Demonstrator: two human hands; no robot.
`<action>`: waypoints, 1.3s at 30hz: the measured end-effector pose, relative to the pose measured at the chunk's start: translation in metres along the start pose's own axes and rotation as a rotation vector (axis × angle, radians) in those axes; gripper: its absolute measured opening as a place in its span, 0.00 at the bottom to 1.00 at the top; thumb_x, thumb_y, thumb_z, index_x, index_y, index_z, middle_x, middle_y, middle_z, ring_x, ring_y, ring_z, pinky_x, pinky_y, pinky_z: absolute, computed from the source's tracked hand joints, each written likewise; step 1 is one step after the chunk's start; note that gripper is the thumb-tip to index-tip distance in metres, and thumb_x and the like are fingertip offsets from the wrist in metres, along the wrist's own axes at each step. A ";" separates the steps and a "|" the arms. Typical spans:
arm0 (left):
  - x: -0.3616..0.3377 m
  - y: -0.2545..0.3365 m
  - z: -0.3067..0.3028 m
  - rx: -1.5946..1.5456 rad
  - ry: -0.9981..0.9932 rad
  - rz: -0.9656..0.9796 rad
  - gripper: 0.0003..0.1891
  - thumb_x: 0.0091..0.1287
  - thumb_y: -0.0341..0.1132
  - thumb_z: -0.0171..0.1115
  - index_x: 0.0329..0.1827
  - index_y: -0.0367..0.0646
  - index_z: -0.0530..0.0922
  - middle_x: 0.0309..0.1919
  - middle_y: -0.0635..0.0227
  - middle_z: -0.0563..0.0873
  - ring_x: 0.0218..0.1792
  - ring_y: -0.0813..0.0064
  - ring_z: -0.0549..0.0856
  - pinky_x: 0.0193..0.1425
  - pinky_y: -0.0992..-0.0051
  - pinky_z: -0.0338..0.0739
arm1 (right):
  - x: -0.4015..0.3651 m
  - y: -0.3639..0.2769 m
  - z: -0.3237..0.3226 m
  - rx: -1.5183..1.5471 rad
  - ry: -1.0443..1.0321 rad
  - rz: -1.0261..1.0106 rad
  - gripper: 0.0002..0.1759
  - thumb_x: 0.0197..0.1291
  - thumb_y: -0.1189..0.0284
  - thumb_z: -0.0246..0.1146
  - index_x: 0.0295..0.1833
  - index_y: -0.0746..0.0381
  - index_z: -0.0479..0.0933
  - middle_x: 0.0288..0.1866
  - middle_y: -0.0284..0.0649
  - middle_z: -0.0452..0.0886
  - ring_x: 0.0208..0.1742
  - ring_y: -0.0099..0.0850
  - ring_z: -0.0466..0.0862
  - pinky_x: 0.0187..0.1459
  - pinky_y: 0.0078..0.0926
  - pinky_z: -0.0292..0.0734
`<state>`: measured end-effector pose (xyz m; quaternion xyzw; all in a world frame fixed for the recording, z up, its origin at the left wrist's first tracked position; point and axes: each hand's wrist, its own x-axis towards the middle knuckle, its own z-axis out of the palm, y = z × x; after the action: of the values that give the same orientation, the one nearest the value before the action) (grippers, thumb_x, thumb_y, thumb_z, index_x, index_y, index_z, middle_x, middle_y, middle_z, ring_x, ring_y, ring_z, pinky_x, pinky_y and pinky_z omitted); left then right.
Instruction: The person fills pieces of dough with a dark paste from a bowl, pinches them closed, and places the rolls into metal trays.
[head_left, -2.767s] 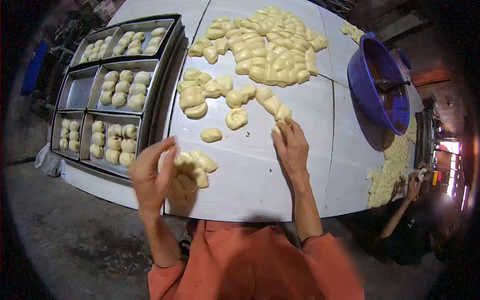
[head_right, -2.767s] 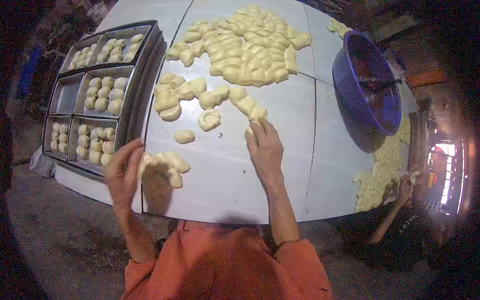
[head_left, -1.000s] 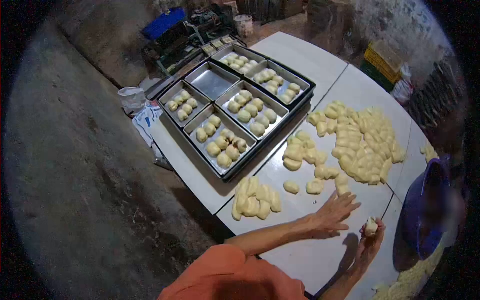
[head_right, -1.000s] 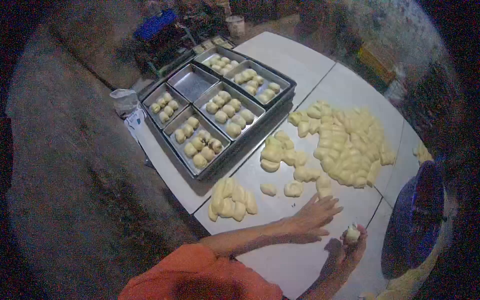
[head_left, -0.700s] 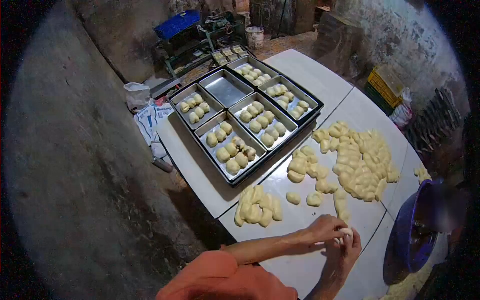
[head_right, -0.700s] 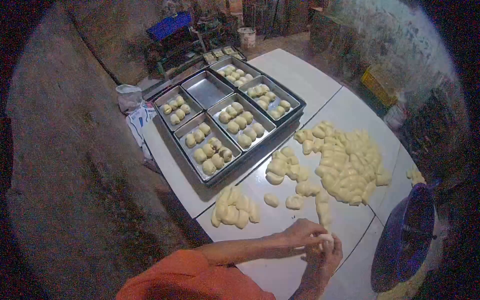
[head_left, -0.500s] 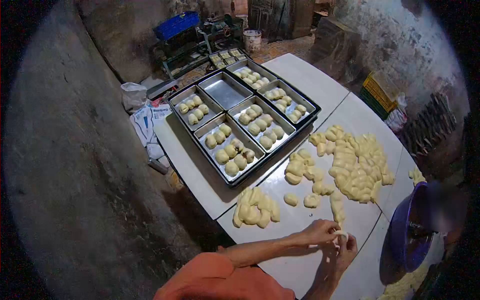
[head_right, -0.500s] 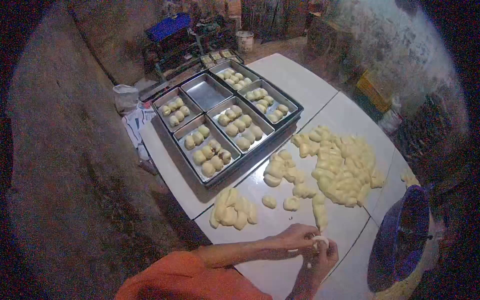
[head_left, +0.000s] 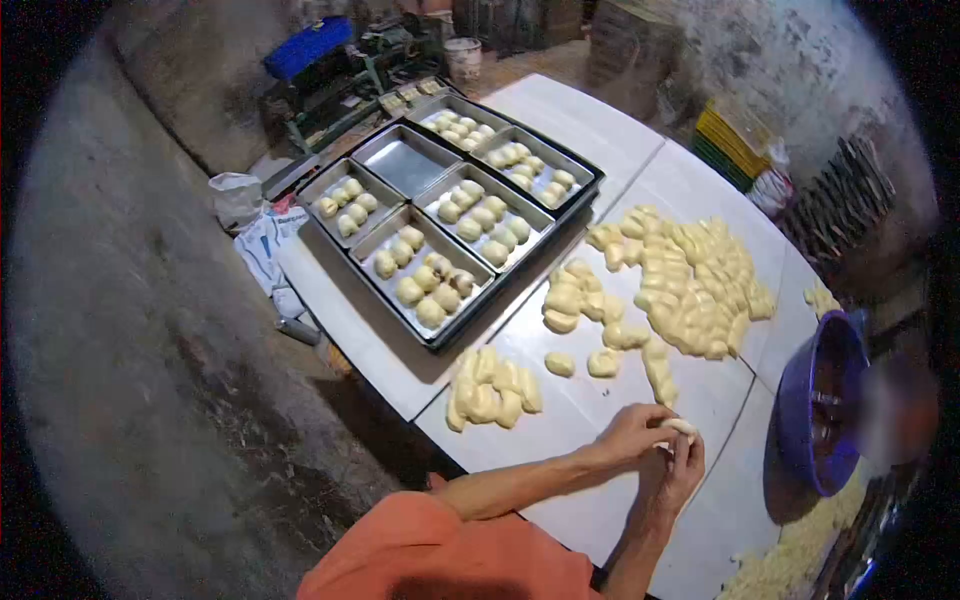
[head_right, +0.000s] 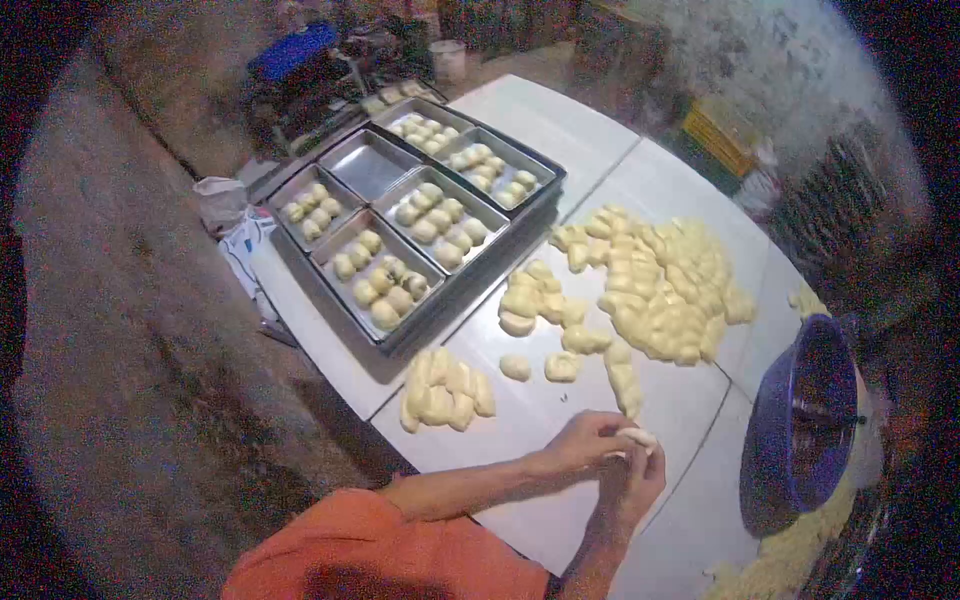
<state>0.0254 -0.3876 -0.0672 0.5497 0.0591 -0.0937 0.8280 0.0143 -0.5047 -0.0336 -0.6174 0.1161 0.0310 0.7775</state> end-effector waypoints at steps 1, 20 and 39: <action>-0.002 -0.001 0.003 -0.081 -0.026 -0.044 0.14 0.69 0.35 0.68 0.53 0.37 0.85 0.38 0.71 0.87 0.36 0.82 0.83 0.38 0.79 0.77 | 0.010 0.020 -0.016 0.037 0.034 -0.053 0.11 0.70 0.71 0.64 0.53 0.67 0.79 0.46 0.39 0.83 0.44 0.27 0.83 0.43 0.25 0.81; 0.043 -0.031 0.075 0.040 -0.019 0.408 0.45 0.68 0.53 0.71 0.79 0.34 0.61 0.68 0.53 0.80 0.65 0.71 0.79 0.68 0.70 0.76 | 0.050 -0.020 -0.033 0.573 -0.050 -0.020 0.14 0.71 0.70 0.65 0.57 0.62 0.74 0.46 0.35 0.81 0.46 0.24 0.83 0.52 0.26 0.80; 0.045 -0.023 0.027 0.147 -0.076 -0.225 0.23 0.74 0.33 0.65 0.70 0.37 0.75 0.56 0.57 0.87 0.49 0.74 0.89 0.48 0.75 0.84 | 0.259 -0.175 -0.241 -0.984 0.109 -0.213 0.12 0.74 0.65 0.59 0.49 0.63 0.78 0.38 0.33 0.82 0.36 0.21 0.80 0.37 0.24 0.75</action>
<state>0.0646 -0.4256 -0.0861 0.5950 0.0819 -0.2106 0.7713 0.2655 -0.8035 0.0254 -0.9196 0.0648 -0.0297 0.3863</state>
